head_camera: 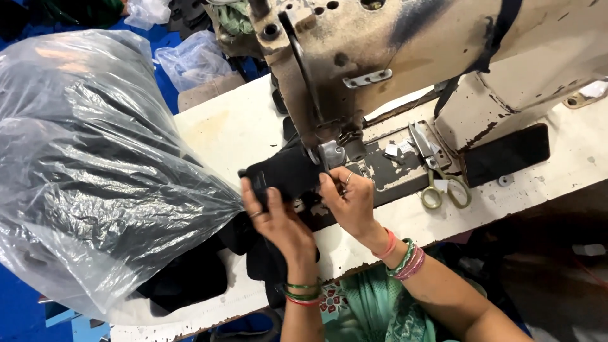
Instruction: Stitching together black shoe components using an industrial sewing machine.
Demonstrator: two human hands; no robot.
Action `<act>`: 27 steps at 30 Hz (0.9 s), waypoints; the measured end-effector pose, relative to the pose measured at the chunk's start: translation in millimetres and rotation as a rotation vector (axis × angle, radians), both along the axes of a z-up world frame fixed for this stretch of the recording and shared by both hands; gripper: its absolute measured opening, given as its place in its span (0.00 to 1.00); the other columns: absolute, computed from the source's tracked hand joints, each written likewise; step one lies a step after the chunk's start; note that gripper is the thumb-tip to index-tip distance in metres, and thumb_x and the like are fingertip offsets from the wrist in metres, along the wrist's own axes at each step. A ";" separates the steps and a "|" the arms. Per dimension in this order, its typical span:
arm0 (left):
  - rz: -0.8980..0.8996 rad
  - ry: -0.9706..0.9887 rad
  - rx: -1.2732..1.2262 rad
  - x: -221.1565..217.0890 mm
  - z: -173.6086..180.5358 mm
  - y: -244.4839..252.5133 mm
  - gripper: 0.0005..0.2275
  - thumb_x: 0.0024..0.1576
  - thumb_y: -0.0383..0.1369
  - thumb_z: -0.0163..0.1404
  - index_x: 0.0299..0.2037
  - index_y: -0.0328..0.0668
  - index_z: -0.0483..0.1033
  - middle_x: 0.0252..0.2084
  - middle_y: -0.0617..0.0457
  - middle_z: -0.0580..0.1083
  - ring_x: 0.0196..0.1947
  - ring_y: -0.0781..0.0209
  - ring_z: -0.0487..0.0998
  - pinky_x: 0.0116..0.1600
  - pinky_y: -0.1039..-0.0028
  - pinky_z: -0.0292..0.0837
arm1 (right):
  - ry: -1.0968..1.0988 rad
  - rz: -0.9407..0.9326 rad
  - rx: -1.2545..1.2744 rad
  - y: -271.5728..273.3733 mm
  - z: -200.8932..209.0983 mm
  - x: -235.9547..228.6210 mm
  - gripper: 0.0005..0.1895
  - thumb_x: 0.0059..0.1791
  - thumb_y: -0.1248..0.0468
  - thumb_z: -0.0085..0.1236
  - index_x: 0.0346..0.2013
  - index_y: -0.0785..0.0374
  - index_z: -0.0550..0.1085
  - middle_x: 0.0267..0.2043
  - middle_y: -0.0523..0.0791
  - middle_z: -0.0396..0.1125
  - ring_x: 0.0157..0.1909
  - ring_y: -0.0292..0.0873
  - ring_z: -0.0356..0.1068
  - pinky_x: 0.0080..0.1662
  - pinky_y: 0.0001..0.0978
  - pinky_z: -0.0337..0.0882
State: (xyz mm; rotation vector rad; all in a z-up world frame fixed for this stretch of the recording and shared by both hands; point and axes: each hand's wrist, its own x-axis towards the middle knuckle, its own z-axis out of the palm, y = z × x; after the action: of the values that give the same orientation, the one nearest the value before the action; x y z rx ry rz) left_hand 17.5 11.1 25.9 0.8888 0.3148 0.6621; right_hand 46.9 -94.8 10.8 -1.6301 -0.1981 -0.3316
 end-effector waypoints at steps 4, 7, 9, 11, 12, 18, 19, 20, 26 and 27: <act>0.119 0.061 -0.050 3.6 -20.1 30.5 0.32 0.55 0.17 0.51 0.70 0.42 0.54 0.53 0.49 0.72 0.47 0.63 0.77 0.50 0.73 0.77 | 0.070 -0.023 -0.023 0.1 5.8 1.4 0.15 0.54 0.64 0.58 0.26 0.68 0.75 0.16 0.40 0.68 0.19 0.28 0.64 0.23 0.22 0.62; 0.027 0.069 0.032 1.6 -32.3 43.7 0.31 0.53 0.15 0.53 0.68 0.38 0.57 0.48 0.52 0.72 0.46 0.64 0.77 0.50 0.73 0.78 | 0.052 -0.010 -0.052 -2.0 6.2 -0.4 0.15 0.55 0.62 0.57 0.27 0.68 0.76 0.17 0.40 0.69 0.20 0.28 0.67 0.24 0.22 0.64; -0.064 0.088 0.029 0.4 -36.1 49.4 0.31 0.53 0.16 0.53 0.69 0.37 0.58 0.47 0.49 0.73 0.43 0.64 0.77 0.49 0.75 0.77 | 0.017 0.024 -0.030 -3.8 2.0 -3.0 0.14 0.56 0.61 0.55 0.32 0.67 0.77 0.22 0.40 0.72 0.25 0.28 0.72 0.28 0.20 0.70; -0.105 0.107 0.014 -2.0 -32.5 50.5 0.31 0.53 0.17 0.53 0.69 0.37 0.59 0.46 0.50 0.72 0.40 0.65 0.77 0.44 0.76 0.77 | 0.110 0.090 0.079 -2.4 -11.5 -6.9 0.13 0.56 0.61 0.55 0.34 0.68 0.77 0.26 0.41 0.73 0.28 0.29 0.74 0.32 0.21 0.74; -0.146 0.128 -0.001 -3.1 -30.9 51.2 0.32 0.53 0.17 0.53 0.69 0.37 0.59 0.45 0.51 0.72 0.38 0.66 0.77 0.40 0.77 0.77 | 0.206 0.157 0.187 -1.5 -18.4 -8.6 0.13 0.56 0.61 0.55 0.37 0.69 0.77 0.30 0.42 0.75 0.32 0.30 0.76 0.36 0.22 0.78; -0.341 0.284 -0.093 -22.1 -50.4 48.5 0.27 0.53 0.23 0.53 0.65 0.40 0.62 0.35 0.50 0.74 0.24 0.66 0.74 0.23 0.78 0.68 | 0.507 0.448 0.928 3.2 -49.8 -6.0 0.10 0.51 0.69 0.63 0.45 0.71 0.75 0.37 0.45 0.73 0.35 0.37 0.75 0.38 0.29 0.75; -0.342 0.286 -0.092 -27.6 -47.2 42.7 0.27 0.53 0.23 0.53 0.65 0.40 0.62 0.35 0.50 0.74 0.24 0.66 0.74 0.23 0.78 0.68 | 0.507 0.447 0.930 2.3 -44.4 -7.0 0.10 0.51 0.69 0.63 0.45 0.71 0.75 0.37 0.45 0.73 0.35 0.37 0.75 0.38 0.29 0.75; -0.353 0.280 -0.116 -32.9 -43.9 36.9 0.25 0.54 0.24 0.54 0.63 0.37 0.63 0.35 0.50 0.74 0.23 0.65 0.74 0.22 0.77 0.68 | 0.467 0.412 0.913 1.4 -39.0 -7.7 0.10 0.51 0.70 0.63 0.45 0.70 0.75 0.38 0.45 0.74 0.36 0.35 0.74 0.40 0.27 0.75; -0.353 0.252 -0.259 -51.1 -40.3 0.3 0.20 0.56 0.27 0.57 0.56 0.36 0.64 0.39 0.50 0.75 0.28 0.64 0.76 0.25 0.75 0.72 | 0.274 0.133 0.638 2.0 -22.8 -17.5 0.10 0.51 0.72 0.64 0.46 0.68 0.75 0.39 0.41 0.71 0.38 0.29 0.68 0.42 0.20 0.70; -0.313 0.228 -0.263 -51.3 -40.0 -5.9 0.21 0.55 0.27 0.58 0.57 0.38 0.64 0.40 0.51 0.74 0.29 0.65 0.76 0.26 0.75 0.73 | 0.223 0.083 0.578 2.1 -17.1 -18.3 0.11 0.51 0.73 0.63 0.48 0.67 0.74 0.39 0.40 0.70 0.38 0.28 0.66 0.41 0.19 0.68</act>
State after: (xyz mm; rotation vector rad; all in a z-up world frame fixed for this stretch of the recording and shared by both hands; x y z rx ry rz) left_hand -33.9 5.2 -14.1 0.7403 0.4445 0.2223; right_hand 28.6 -92.7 -6.3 -1.0721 0.0047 -0.1224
